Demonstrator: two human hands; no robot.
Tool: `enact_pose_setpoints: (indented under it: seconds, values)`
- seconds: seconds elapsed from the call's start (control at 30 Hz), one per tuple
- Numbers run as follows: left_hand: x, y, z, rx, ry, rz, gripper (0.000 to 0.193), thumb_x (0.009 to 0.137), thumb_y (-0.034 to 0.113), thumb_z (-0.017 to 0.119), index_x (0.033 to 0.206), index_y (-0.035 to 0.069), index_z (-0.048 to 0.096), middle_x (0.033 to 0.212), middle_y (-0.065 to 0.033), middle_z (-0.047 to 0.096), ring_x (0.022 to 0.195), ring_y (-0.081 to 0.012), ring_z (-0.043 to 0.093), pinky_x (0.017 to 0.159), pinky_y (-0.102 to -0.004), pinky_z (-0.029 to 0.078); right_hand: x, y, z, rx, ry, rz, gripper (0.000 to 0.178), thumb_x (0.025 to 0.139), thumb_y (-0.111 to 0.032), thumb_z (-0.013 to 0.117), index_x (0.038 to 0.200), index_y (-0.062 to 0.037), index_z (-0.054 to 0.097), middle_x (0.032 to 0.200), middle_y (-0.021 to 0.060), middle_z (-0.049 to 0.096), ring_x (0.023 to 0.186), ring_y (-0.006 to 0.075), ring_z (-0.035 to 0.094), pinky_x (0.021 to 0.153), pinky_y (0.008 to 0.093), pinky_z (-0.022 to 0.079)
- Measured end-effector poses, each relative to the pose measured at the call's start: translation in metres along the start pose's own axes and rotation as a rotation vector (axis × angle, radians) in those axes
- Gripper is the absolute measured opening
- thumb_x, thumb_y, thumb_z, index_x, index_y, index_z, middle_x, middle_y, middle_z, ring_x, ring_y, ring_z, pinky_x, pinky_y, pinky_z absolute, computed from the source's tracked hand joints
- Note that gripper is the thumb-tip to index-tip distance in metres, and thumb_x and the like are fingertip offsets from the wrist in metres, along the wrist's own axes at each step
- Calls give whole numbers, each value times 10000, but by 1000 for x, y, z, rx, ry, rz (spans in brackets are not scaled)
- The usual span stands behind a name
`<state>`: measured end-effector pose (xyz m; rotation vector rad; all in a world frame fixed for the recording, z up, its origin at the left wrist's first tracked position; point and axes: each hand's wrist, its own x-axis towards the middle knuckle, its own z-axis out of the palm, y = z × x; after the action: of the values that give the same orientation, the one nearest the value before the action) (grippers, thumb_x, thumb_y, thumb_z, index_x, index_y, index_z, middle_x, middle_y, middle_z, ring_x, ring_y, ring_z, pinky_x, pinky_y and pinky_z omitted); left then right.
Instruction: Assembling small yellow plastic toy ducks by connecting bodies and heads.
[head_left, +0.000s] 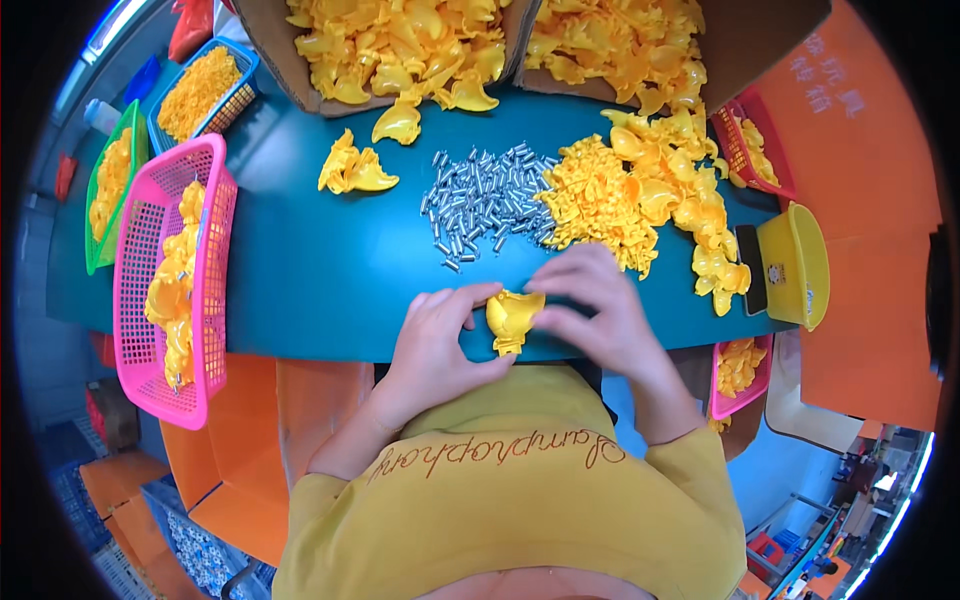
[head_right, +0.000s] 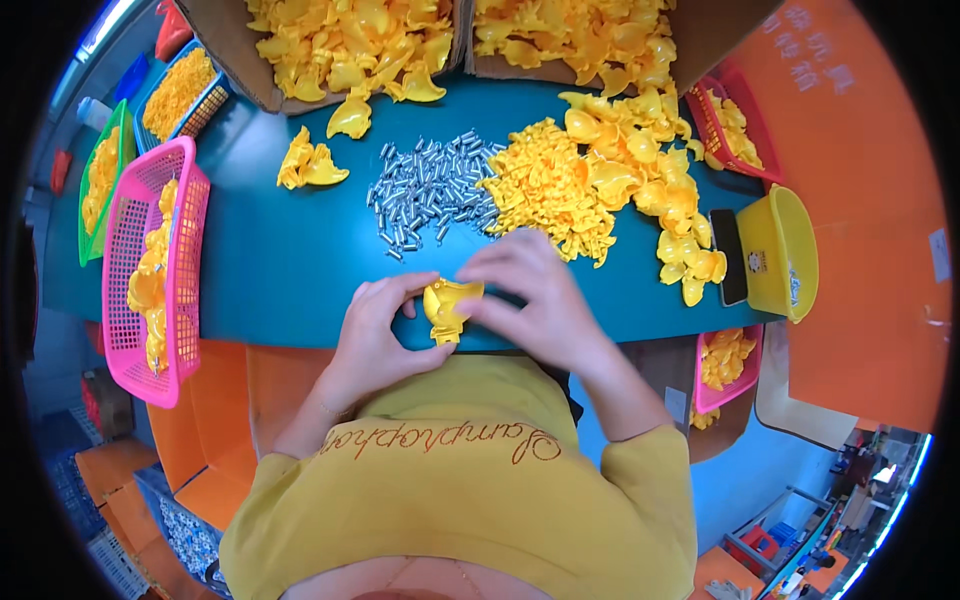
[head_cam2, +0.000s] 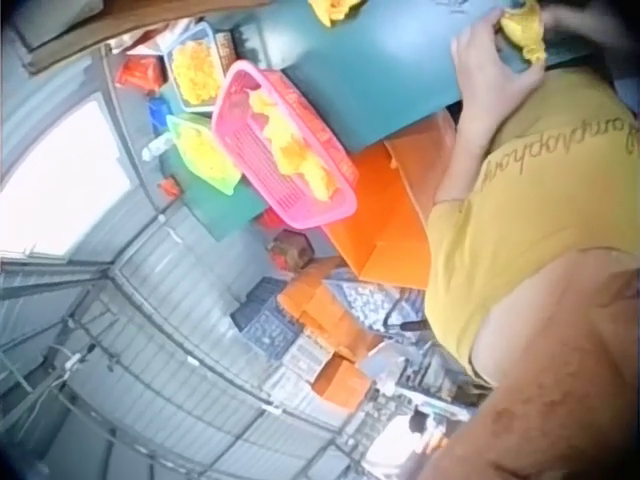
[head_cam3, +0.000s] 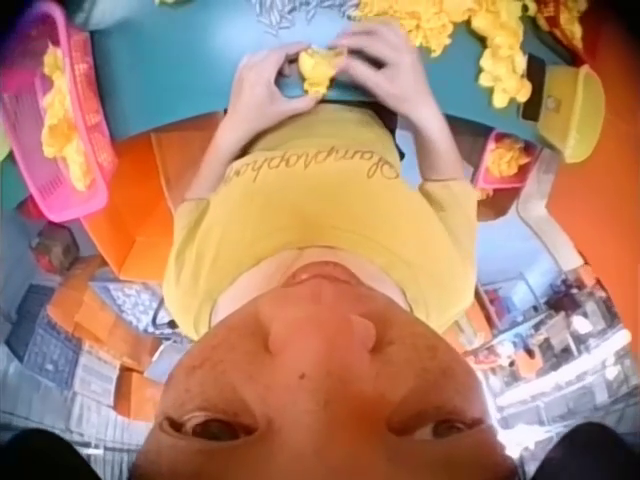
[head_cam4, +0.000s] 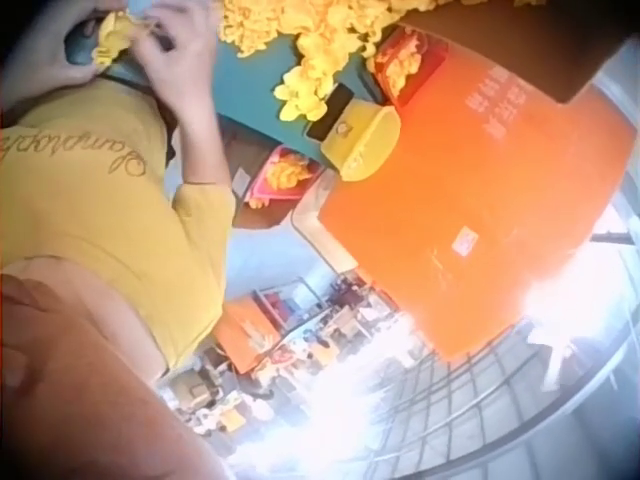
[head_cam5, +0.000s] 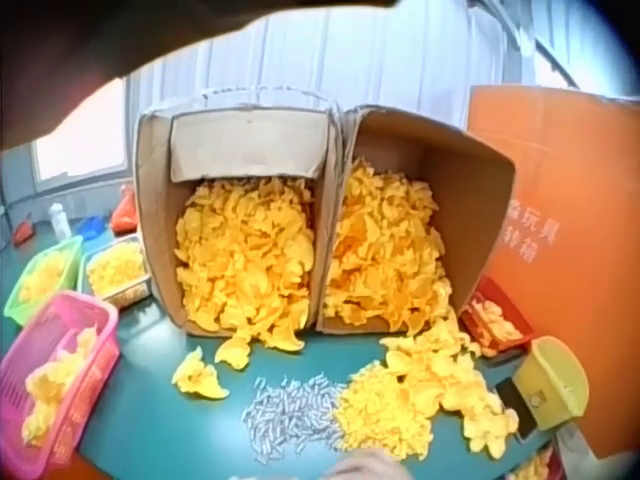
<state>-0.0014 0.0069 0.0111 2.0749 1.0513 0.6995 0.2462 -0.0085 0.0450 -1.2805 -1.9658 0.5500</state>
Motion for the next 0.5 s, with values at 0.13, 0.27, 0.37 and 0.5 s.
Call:
enact_pose_setpoints:
  seconds: [0.13,0.27,0.37,0.5]
  values:
    - [3,0,-6,-15,-48,-5,754,650,263,947,1334,100,675,927,-11,637,848,-157,613,855,-335,451,58,43,-50,-157,178,95,195,898,-150,809,1064,-49,798,970,87,758,908,216,694,854,352,541]
    - [4,2,-8,-17,-68,-35,752,656,264,945,1342,110,680,901,-9,619,851,-161,607,861,-335,448,149,107,-71,-386,106,204,229,934,-178,764,1140,-84,798,1060,120,783,951,229,737,839,372,569]
    - [7,5,-8,-26,-76,-24,751,657,263,944,1346,121,685,893,-9,615,850,-163,606,859,-334,447,191,163,-64,-631,60,201,253,946,-187,708,1176,-118,789,1129,137,777,1023,310,738,881,427,585]
    - [6,3,-7,-44,-73,-27,747,658,255,942,1350,136,690,882,-8,611,844,-166,604,858,-331,443,215,171,-57,-881,-157,261,335,930,-201,714,1259,-156,760,1187,139,763,1097,360,713,941,460,578]
